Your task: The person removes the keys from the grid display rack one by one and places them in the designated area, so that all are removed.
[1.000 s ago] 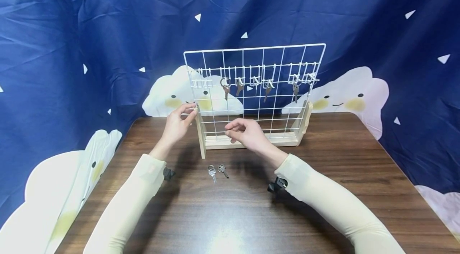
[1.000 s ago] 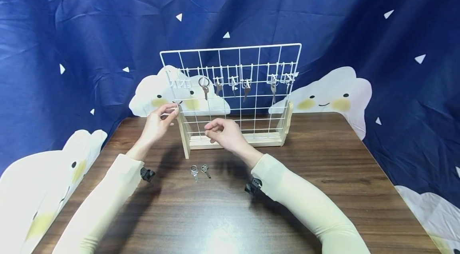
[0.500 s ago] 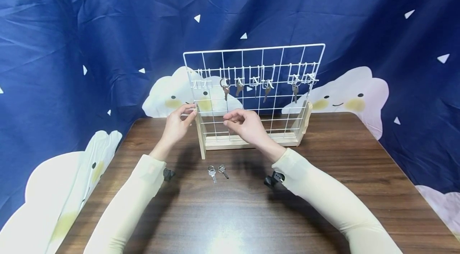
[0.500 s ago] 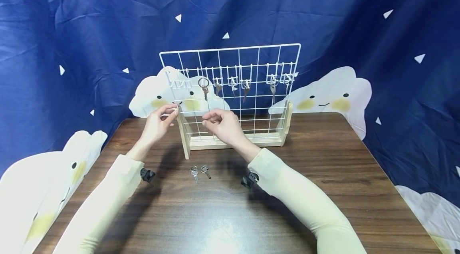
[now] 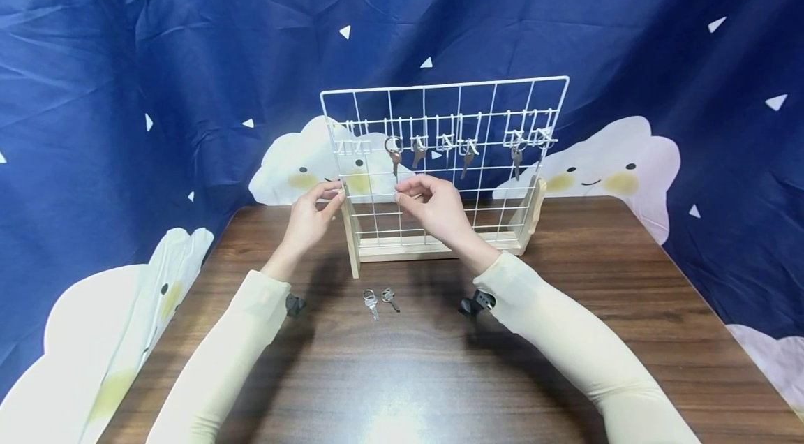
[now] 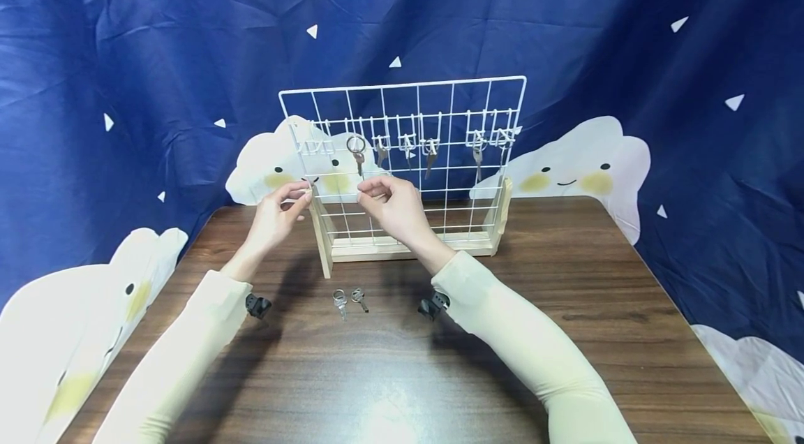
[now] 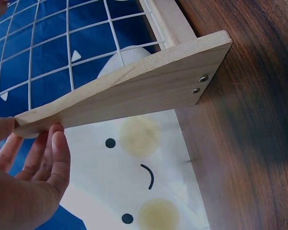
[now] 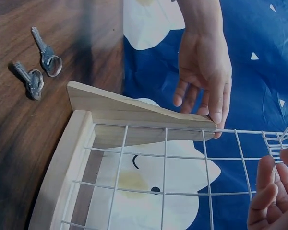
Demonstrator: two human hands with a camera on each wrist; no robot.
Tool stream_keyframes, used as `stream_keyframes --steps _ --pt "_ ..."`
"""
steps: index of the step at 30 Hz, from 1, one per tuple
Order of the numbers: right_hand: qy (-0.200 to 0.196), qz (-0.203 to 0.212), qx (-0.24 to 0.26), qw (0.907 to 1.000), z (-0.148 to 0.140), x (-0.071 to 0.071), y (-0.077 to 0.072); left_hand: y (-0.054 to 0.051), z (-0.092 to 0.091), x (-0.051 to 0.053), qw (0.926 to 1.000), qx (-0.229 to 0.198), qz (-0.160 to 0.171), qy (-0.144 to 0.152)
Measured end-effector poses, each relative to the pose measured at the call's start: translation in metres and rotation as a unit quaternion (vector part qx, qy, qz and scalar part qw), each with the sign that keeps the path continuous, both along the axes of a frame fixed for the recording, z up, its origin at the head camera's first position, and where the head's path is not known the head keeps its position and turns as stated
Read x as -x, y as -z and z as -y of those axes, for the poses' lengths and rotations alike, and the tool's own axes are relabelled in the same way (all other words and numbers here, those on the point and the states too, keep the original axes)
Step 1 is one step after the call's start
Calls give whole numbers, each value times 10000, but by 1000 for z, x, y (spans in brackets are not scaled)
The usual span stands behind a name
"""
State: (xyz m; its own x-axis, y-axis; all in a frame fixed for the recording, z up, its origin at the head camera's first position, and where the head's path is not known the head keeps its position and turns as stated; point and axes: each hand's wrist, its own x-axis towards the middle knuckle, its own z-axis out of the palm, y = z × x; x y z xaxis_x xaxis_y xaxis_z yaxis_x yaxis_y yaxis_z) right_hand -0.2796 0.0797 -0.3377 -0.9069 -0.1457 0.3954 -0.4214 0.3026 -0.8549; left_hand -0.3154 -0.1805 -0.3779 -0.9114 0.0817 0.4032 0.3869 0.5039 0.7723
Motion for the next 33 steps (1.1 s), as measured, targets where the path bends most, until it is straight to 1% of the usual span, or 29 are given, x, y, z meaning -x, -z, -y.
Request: stream_keyframes --steps 6,14,24,29,33 --pt "204 -54 109 9997 0 3 -4 1 -1 -1 10000 -34 19 5" --pt "262 -80 466 9985 1 6 -9 0 -2 -2 9999 60 61 -55" --pt "426 -219 408 9980 5 10 -11 0 -2 -2 9999 17 107 -65" --pt "588 -265 478 9968 8 12 -13 0 -2 -2 10000 -9 84 -38" --pt "712 -389 437 9957 9 14 -14 0 -1 -1 10000 -34 46 -14"
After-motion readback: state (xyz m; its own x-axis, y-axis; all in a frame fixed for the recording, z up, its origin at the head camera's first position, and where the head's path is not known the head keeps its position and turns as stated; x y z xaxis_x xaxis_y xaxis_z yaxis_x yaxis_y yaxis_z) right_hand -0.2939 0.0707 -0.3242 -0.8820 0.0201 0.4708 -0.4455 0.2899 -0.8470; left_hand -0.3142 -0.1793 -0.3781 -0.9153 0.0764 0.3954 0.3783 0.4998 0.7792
